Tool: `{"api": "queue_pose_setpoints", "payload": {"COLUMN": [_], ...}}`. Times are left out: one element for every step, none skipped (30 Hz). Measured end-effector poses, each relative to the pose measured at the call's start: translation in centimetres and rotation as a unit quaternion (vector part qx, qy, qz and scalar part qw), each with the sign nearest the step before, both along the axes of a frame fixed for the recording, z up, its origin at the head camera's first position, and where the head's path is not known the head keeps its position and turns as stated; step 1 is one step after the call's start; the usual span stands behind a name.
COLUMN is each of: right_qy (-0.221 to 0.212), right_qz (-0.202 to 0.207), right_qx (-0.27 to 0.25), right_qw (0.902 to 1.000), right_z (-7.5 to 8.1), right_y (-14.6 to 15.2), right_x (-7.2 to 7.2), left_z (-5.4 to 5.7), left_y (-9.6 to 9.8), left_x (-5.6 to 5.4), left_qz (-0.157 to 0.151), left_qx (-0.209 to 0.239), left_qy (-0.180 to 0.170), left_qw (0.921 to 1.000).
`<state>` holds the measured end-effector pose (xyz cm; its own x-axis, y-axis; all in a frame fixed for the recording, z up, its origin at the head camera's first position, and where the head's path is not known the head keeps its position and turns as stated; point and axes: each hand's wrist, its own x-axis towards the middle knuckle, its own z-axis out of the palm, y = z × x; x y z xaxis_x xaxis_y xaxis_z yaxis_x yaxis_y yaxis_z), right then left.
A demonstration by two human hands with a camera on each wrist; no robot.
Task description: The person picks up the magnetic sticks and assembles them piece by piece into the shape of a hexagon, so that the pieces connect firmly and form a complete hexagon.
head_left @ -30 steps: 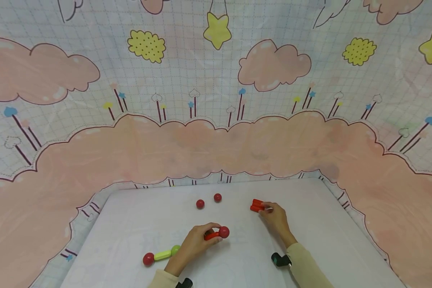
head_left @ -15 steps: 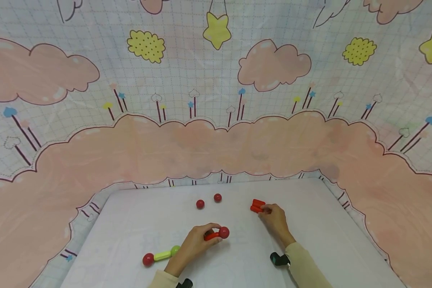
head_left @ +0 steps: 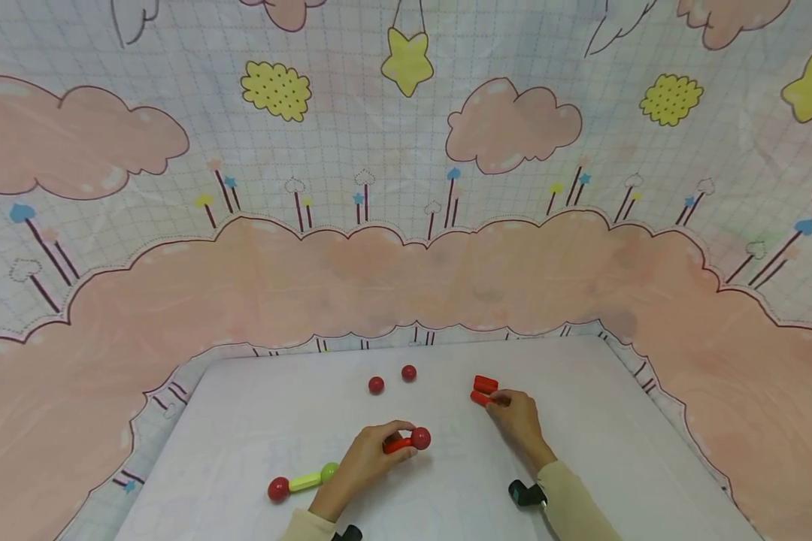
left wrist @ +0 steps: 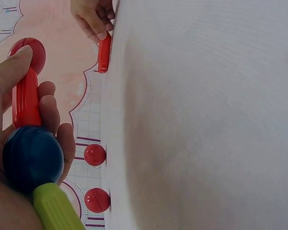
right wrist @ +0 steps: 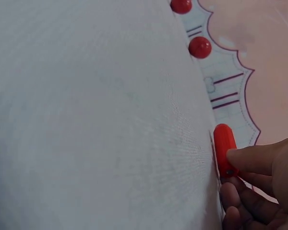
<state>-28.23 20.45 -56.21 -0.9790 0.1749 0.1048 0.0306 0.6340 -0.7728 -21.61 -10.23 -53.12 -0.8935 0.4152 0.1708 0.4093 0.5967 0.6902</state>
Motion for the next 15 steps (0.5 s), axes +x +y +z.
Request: {"api": "queue_pose_setpoints", "payload": {"right_qy": [0.0, -0.002, -0.002, -0.003, -0.004, -0.004, -0.002, 0.0, 0.003, 0.006, 0.009, 0.011, 0.013, 0.015, 0.016], "right_qz": [0.001, 0.001, 0.001, 0.002, 0.002, 0.003, 0.004, 0.004, 0.004, 0.005, 0.006, 0.007, 0.008, 0.009, 0.01], "right_qx": [-0.001, -0.003, -0.004, -0.005, -0.004, -0.002, -0.002, -0.002, -0.001, -0.001, -0.001, -0.002, -0.003, -0.001, -0.001], "right_qw": [1.0, 1.0, 1.0, 1.0, 1.0, 1.0, 1.0, 1.0, 1.0, 1.0, 0.9999, 0.9999, 0.9999, 0.9999, 0.9998], "right_z": [0.0, 0.1, 0.1, 0.1, 0.2, 0.2, 0.2, 0.3, 0.4, 0.5, 0.7, 0.9, 1.1, 1.3, 1.5], "right_y": [0.0, 0.0, 0.0, 0.0, 0.0, 0.0, 0.1, 0.1, 0.1, 0.1, 0.0, 0.0, 0.0, 0.0, 0.0], "right_x": [0.1, 0.2, 0.3, 0.4, 0.6, 0.6, 0.7, 0.8, 0.8, 0.9, 1.0, 1.1, 1.2, 1.4, 1.5], "left_z": [0.0, 0.0, 0.0, -0.1, -0.1, -0.1, -0.1, -0.1, 0.0, 0.0, 0.0, 0.1, 0.1, 0.1, 0.2], "left_y": [0.0, 0.0, 0.0, 0.0, 0.0, 0.0, 0.0, 0.0, 0.0, 0.0, 0.0, 0.0, 0.0, 0.0, 0.0], "left_x": [0.0, 0.0, 0.1, 0.1, 0.1, 0.1, 0.1, 0.1, 0.1, 0.1, 0.2, 0.2, 0.2, 0.2, 0.2], "left_qz": [0.001, 0.001, 0.002, 0.002, 0.002, 0.003, 0.003, 0.004, 0.004, 0.005, 0.005, 0.005, 0.005, 0.006, 0.006], "left_qx": [-0.001, -0.002, -0.003, -0.004, -0.004, -0.005, -0.005, -0.005, -0.004, -0.004, -0.004, -0.005, -0.004, -0.005, -0.005], "left_qy": [0.0, 0.0, -0.001, -0.002, -0.002, -0.004, -0.005, -0.007, -0.009, -0.01, -0.011, -0.011, -0.011, -0.011, -0.011], "left_qw": [1.0, 1.0, 1.0, 1.0, 1.0, 1.0, 1.0, 1.0, 0.9999, 0.9999, 0.9999, 0.9999, 0.9999, 0.9999, 0.9999]}}
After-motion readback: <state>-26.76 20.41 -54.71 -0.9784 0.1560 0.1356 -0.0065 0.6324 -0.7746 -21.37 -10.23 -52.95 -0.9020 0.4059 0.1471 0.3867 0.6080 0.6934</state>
